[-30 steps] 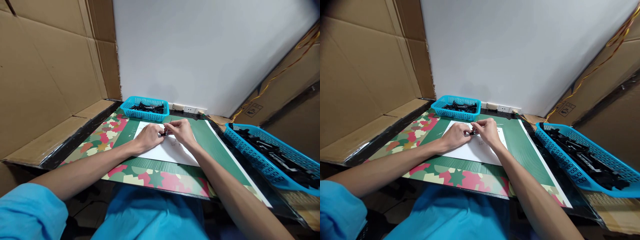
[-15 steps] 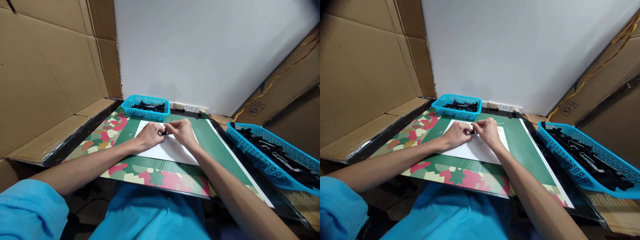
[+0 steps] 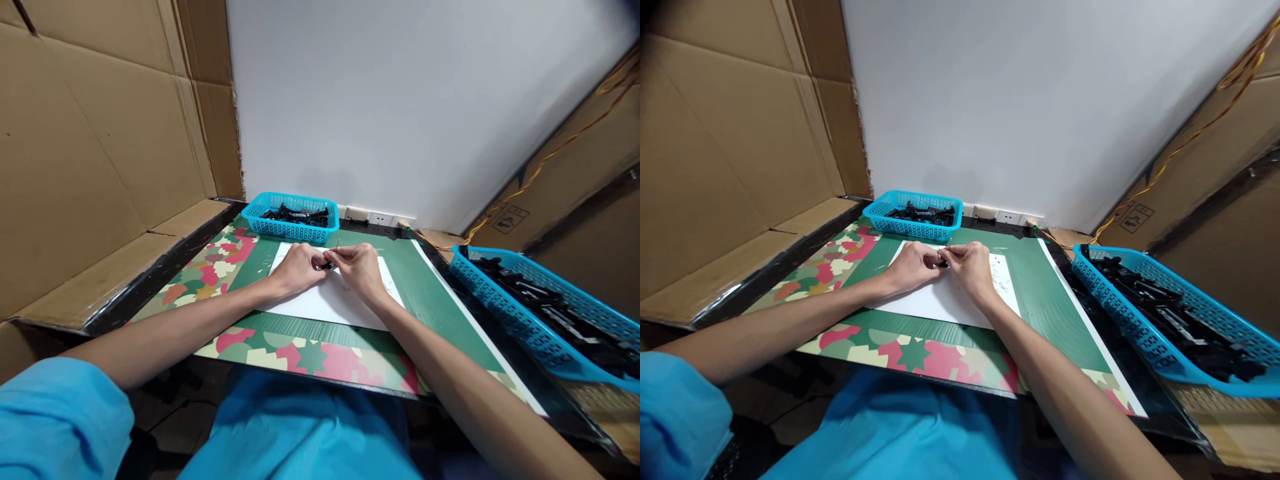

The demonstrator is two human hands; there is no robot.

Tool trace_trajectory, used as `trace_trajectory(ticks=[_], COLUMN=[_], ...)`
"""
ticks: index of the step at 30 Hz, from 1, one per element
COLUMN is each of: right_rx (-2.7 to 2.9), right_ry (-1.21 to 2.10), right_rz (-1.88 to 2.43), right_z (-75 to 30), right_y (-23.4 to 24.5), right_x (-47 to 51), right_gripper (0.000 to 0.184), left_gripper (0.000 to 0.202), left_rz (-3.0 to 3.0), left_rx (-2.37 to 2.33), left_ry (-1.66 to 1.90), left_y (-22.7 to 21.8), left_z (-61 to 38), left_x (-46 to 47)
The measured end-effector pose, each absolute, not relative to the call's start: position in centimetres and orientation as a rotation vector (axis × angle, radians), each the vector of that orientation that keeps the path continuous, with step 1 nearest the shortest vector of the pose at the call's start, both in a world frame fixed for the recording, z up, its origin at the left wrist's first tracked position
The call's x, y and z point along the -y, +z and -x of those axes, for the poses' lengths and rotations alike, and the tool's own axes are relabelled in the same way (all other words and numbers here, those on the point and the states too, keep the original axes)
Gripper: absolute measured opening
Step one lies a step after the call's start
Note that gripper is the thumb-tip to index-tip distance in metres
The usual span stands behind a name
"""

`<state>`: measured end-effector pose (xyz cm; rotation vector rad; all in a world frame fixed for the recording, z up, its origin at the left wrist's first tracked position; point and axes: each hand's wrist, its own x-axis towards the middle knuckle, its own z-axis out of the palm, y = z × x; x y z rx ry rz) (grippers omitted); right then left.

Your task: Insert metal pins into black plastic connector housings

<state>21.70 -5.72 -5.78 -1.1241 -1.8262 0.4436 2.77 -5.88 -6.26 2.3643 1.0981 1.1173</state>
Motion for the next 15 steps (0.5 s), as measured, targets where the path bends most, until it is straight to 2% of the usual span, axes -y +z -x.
trace_trajectory(ticks=[4, 8, 11, 15], right_rx=[1.767, 1.616, 1.531, 1.723], right_ry=[0.547, 0.567, 0.477, 0.339], right_rz=[1.104, 1.013, 1.000, 1.244], right_z=[-21.5, -22.6, -24.8, -27.1], right_y=[-5.7, -4.5, -3.5, -3.4], right_x=[5.5, 4.7, 3.8, 2.8], right_gripper=[0.029, 0.034, 0.035, 0.034], left_gripper=[0.017, 0.004, 0.012, 0.015], left_rz=[-2.380, -2.360, -2.336, -2.159], left_rx=[-1.097, -1.144, -1.213, -1.240], left_ry=[1.110, 1.188, 1.290, 1.471], left_y=[-6.5, -6.6, -6.0, -4.7], left_z=[-3.0, -3.0, -2.6, -1.4], left_x=[5.9, 5.5, 5.1, 4.1])
